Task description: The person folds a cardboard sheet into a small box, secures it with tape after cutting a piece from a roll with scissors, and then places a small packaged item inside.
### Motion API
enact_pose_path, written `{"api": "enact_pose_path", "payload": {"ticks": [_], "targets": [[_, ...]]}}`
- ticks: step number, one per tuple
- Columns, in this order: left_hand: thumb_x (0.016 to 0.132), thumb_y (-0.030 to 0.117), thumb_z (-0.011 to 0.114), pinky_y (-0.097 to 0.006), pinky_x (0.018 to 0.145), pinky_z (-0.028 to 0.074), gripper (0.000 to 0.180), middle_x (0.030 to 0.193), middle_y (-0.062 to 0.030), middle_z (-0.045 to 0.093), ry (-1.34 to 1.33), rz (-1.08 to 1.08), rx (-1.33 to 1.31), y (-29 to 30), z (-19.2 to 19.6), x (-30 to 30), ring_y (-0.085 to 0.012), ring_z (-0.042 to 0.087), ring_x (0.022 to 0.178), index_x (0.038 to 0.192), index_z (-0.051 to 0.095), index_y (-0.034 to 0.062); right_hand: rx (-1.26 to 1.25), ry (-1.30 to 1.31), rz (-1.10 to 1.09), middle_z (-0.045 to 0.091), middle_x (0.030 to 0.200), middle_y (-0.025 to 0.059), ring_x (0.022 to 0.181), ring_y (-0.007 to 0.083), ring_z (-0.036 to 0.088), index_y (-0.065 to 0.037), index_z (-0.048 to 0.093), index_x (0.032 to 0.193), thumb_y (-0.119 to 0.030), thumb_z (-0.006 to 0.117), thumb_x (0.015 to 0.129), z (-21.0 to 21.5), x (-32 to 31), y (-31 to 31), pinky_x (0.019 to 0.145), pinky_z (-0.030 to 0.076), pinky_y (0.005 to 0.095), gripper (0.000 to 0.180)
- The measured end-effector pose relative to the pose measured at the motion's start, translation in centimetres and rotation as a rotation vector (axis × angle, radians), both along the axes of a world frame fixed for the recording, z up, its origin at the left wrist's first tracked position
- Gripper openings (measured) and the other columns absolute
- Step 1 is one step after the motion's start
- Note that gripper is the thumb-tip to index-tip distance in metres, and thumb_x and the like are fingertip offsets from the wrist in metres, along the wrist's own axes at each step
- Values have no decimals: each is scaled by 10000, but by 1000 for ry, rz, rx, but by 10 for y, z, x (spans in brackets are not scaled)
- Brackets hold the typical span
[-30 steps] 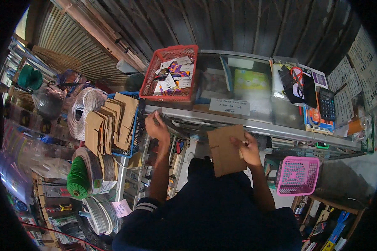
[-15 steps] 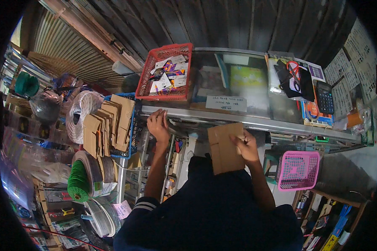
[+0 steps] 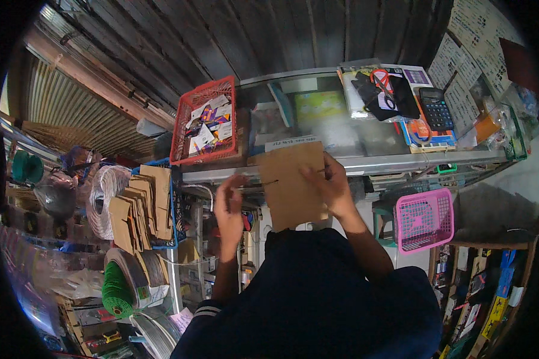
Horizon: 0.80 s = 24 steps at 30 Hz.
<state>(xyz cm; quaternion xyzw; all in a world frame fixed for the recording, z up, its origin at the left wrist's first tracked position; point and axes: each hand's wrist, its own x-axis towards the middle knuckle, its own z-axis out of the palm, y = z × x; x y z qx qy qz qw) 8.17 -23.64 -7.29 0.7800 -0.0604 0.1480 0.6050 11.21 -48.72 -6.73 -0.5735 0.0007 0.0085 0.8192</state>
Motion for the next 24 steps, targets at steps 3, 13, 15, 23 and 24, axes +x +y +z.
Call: {"api": "enact_pose_path", "payload": {"ticks": [3,13,15,23,24], "targets": [[1031,180,553,-377,1095,384,514,1395,-161,537,94,-338,-203,-24,32,-2,-229,487,1323,1473,378,-16,-13,-104,-23,691,1115,60,994,108,640,-11,602,1261,-194,697,968,30,1,10,848,531,279,359],[964,153,685,-344,989,475,545,1276,-153,590,37,-165,-110,-45,72,0,-211,577,1177,1397,398,-13,-111,-346,167,568,1347,92,1256,166,515,-35,381,1503,-212,638,1002,77,0,35,1066,413,343,591],[957,147,697,-329,952,499,521,1249,-133,610,37,-28,-84,-39,67,4,-185,606,1117,1377,427,0,-158,-394,175,556,1356,91,1266,172,508,-37,361,1518,-197,647,993,80,3,37,1079,401,345,618],[1026,195,616,-375,999,481,431,1355,-116,582,-9,170,-794,-33,52,18,-206,588,1195,1395,448,50,-83,-201,313,644,1162,70,1107,132,597,-29,550,1326,-143,761,912,48,12,42,955,484,302,478],[1026,186,614,-377,1010,473,430,1349,-111,582,16,145,-811,-32,47,17,-204,580,1202,1397,442,52,-64,-191,276,651,1141,63,1074,125,602,-26,575,1286,-148,753,919,37,13,43,930,487,291,426]]}}
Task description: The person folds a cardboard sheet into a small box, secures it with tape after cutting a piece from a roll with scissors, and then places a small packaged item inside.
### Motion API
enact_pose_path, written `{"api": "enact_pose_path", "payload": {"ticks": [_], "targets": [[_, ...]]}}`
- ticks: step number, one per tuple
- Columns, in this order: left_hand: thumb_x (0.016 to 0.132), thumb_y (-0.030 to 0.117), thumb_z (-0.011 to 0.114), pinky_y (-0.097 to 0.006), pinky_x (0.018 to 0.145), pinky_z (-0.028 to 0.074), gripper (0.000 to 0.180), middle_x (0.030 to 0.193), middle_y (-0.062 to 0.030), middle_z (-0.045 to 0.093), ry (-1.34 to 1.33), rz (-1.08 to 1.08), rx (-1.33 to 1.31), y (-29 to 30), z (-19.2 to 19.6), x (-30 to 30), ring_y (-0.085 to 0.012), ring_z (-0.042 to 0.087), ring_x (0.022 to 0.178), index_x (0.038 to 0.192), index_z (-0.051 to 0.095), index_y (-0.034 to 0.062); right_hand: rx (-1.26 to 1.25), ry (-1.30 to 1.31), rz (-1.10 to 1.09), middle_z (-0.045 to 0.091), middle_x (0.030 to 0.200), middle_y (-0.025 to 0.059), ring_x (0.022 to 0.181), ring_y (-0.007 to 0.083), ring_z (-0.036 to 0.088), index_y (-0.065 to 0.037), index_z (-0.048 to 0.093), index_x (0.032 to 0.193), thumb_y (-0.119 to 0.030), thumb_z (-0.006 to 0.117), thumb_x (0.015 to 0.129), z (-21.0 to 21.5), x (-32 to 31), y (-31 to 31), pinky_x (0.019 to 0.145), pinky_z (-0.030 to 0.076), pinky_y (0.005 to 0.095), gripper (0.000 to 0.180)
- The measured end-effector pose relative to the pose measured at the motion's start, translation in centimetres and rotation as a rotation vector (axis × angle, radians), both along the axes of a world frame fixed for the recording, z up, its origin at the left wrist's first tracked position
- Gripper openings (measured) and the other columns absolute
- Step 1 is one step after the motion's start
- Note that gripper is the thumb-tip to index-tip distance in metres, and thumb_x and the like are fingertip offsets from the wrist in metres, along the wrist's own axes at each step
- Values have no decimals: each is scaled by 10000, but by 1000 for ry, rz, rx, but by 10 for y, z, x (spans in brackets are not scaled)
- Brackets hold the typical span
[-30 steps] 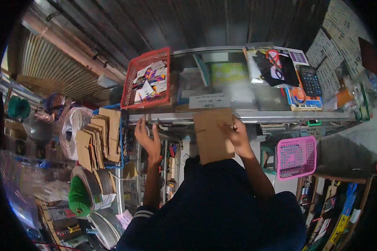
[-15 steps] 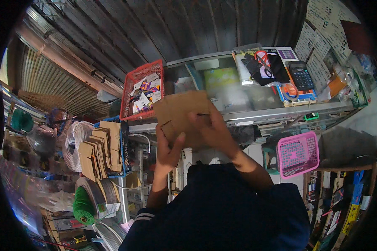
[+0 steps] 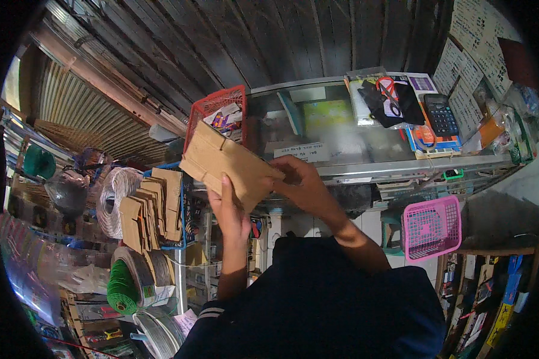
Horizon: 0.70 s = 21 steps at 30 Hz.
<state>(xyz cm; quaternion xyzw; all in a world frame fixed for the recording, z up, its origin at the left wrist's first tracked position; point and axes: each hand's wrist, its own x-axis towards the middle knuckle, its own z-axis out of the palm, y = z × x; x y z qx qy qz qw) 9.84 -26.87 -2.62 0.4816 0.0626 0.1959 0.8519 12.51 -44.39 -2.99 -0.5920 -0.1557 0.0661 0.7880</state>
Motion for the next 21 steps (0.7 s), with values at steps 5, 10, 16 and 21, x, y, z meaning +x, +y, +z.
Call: {"api": "enact_pose_path", "payload": {"ticks": [5,10,16,21], "targets": [[1020,155,613,-381,1040,451,448,1385,-103,559,-17,-88,-1,26,-51,-9,-195,551,1239,1426,437,80,58,79,-223,698,1009,48,946,84,616,1,664,1151,-221,705,964,-22,-8,-19,814,506,248,293],[979,85,635,-358,991,494,602,1393,-118,519,191,-375,747,50,-72,-15,-210,554,1210,1494,324,100,-274,125,-262,686,999,23,926,64,583,-16,666,1178,-226,671,985,-38,-16,-35,816,485,251,285],[886,-24,699,-396,1087,426,815,1406,-192,505,-4,-271,370,2,-77,-7,-261,521,1281,1522,197,58,-140,31,-472,680,1026,22,919,71,581,-19,649,1243,-207,623,1020,-87,-12,-26,819,477,251,293],[815,160,844,-413,1082,437,1030,1454,-231,442,-45,-413,693,-7,-62,15,-308,528,1284,1573,156,46,-48,134,-642,642,984,-26,848,27,552,-33,607,1339,-190,579,1049,-64,-16,-34,774,463,206,330]]}}
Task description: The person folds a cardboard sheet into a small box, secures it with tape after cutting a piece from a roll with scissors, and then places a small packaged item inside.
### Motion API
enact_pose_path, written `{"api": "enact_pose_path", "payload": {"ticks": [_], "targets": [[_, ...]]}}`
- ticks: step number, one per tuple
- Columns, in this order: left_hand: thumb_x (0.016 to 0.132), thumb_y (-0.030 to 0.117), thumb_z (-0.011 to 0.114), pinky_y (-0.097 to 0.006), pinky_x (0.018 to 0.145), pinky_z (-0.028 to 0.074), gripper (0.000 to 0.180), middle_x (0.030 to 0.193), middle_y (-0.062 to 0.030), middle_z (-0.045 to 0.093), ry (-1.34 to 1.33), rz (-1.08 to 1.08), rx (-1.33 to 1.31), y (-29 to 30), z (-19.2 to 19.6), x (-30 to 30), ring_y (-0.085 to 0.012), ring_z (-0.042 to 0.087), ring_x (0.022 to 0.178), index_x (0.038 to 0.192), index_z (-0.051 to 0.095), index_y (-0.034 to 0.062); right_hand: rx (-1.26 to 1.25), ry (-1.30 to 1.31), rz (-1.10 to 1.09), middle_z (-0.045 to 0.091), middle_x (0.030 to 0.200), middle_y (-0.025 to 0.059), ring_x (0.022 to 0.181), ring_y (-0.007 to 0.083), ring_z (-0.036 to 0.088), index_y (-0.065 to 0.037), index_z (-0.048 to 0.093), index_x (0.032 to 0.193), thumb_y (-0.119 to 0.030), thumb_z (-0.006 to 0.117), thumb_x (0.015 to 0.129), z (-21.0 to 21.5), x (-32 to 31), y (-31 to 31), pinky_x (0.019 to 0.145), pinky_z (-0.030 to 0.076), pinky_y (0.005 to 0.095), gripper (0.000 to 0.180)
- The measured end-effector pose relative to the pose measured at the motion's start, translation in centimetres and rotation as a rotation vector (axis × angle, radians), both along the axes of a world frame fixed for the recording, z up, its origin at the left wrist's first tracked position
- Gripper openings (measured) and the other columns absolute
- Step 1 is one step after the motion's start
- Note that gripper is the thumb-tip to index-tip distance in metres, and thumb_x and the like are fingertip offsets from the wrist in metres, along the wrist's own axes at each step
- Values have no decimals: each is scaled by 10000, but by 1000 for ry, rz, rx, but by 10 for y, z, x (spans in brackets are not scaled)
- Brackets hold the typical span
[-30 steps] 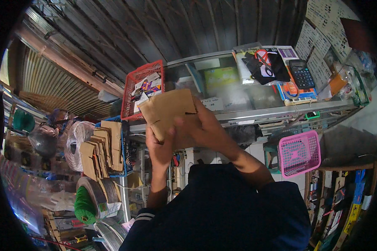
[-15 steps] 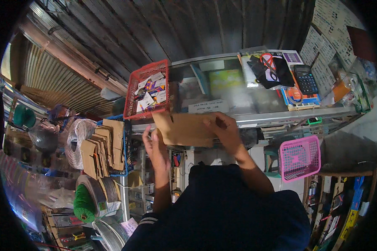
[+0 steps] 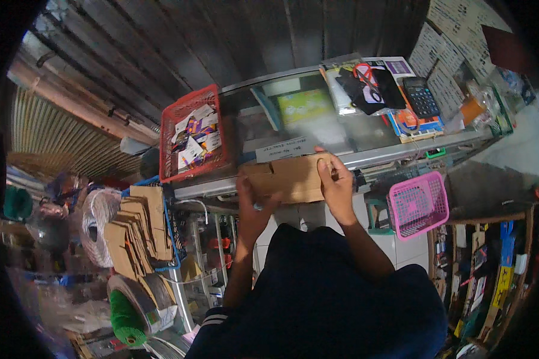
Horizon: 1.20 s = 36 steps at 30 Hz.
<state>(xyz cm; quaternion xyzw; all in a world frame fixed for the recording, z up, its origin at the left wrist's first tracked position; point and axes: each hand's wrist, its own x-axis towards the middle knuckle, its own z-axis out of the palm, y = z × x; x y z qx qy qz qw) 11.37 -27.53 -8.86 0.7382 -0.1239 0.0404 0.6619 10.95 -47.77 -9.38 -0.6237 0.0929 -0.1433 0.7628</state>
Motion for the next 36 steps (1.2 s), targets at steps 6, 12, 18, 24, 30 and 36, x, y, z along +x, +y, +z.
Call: {"api": "enact_pose_path", "payload": {"ticks": [6,12,18,24,30,36], "targets": [[844,226,801,-430,1140,367,1048,1515,-221,374,52,-291,0,-13,36,32,-310,430,1377,1596,98,26,-331,-113,-77,569,1290,86,1163,150,535,-43,396,1540,-239,524,1066,20,2,-7,1017,416,301,529],[871,163,769,-438,1149,350,1052,1597,-228,205,-164,-453,-23,-15,16,59,-322,383,1408,1601,22,41,-432,-186,-164,346,1551,123,1452,248,326,-60,301,1583,-235,558,1034,39,-17,10,1162,297,383,630],[850,117,785,-440,1143,350,886,1541,-224,312,-361,-561,-82,-13,-12,69,-297,413,1384,1527,220,30,-356,-193,-291,382,1525,125,1448,252,344,-47,345,1541,-272,596,1014,45,-42,20,1191,262,402,626],[792,163,840,-461,995,473,690,1305,-216,572,-440,-547,-125,-13,15,73,-384,574,1194,1399,522,83,-309,-203,-453,505,1415,130,1367,270,444,-42,514,1355,-415,566,1017,41,-49,37,1151,311,410,506],[794,197,829,-416,921,507,484,1182,-183,596,-405,-755,4,7,43,87,-358,622,1087,1238,671,86,-582,-85,-78,626,1195,140,1188,274,562,-38,663,1192,-428,523,1001,65,-47,18,1052,398,397,456],[778,214,843,-412,939,502,470,1169,-187,616,-348,-734,77,12,52,90,-359,624,1109,1197,687,69,-500,-89,90,639,1168,114,1138,237,581,-30,649,1204,-290,593,987,70,-24,2,1019,425,371,343]]}}
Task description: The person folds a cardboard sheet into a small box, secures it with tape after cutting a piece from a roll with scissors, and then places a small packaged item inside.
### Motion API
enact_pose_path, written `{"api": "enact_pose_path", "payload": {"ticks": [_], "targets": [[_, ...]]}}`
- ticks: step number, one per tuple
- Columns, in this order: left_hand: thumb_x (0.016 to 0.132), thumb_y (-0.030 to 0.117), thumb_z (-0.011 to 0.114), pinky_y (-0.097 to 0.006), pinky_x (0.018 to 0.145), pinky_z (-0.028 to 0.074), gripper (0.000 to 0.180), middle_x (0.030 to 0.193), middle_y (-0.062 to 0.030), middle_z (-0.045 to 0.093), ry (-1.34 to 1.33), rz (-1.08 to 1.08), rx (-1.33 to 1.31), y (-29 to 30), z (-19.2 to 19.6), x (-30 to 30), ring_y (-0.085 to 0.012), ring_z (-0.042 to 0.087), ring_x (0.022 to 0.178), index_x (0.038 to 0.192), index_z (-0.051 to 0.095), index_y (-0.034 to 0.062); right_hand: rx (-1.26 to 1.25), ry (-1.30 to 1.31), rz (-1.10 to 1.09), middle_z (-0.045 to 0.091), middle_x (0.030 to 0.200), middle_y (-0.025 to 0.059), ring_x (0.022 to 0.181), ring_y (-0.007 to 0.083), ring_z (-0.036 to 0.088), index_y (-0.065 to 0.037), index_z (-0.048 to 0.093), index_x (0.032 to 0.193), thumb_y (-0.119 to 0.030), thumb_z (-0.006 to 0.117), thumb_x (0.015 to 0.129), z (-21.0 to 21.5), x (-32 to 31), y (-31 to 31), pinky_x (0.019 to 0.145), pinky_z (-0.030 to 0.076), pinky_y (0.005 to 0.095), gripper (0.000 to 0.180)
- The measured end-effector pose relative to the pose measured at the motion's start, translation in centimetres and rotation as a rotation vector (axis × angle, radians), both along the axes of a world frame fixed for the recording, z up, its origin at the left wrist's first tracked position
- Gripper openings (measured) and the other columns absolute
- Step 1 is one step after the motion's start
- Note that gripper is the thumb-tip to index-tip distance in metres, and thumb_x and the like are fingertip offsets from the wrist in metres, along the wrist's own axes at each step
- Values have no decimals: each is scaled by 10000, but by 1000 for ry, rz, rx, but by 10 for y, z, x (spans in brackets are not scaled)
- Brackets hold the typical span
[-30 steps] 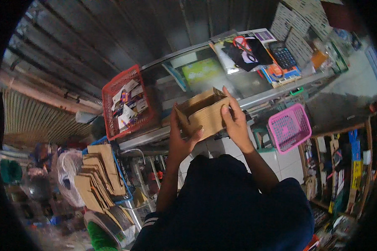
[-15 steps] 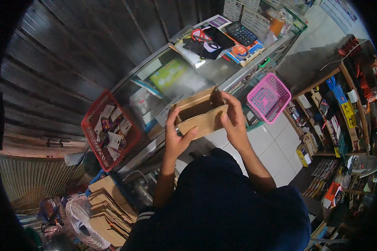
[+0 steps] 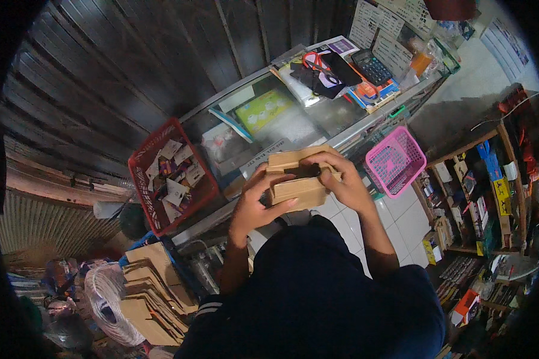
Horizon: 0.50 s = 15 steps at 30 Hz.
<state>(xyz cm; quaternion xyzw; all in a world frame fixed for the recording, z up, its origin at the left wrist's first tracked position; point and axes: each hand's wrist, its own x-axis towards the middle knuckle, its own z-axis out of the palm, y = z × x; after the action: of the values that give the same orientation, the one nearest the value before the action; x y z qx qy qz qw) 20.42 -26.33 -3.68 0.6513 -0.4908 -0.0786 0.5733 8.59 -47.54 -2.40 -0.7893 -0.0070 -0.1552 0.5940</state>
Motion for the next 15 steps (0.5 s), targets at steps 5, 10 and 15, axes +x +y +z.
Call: {"api": "enact_pose_path", "payload": {"ticks": [5,10,15], "targets": [[758,234,857,-426,957,497,495,1189,-189,616,24,159,133,12,-12,-4,-368,625,1118,1191,685,65,-19,66,217,582,1162,91,1100,207,566,-30,598,1172,-306,587,1017,-16,37,-15,963,452,355,316],[709,275,895,-448,969,501,563,1244,-183,616,98,394,157,2,-27,-21,-349,633,1135,1190,686,67,10,166,379,528,1132,75,990,181,503,-52,575,1178,-324,561,1017,-18,67,-29,903,422,356,317],[668,201,924,-409,1012,490,662,1281,-153,613,201,537,89,-37,-54,-35,-284,623,1163,1251,646,57,-18,173,471,517,1291,98,1165,199,513,-49,499,1359,-209,599,987,-18,77,-82,997,426,359,417]]}}
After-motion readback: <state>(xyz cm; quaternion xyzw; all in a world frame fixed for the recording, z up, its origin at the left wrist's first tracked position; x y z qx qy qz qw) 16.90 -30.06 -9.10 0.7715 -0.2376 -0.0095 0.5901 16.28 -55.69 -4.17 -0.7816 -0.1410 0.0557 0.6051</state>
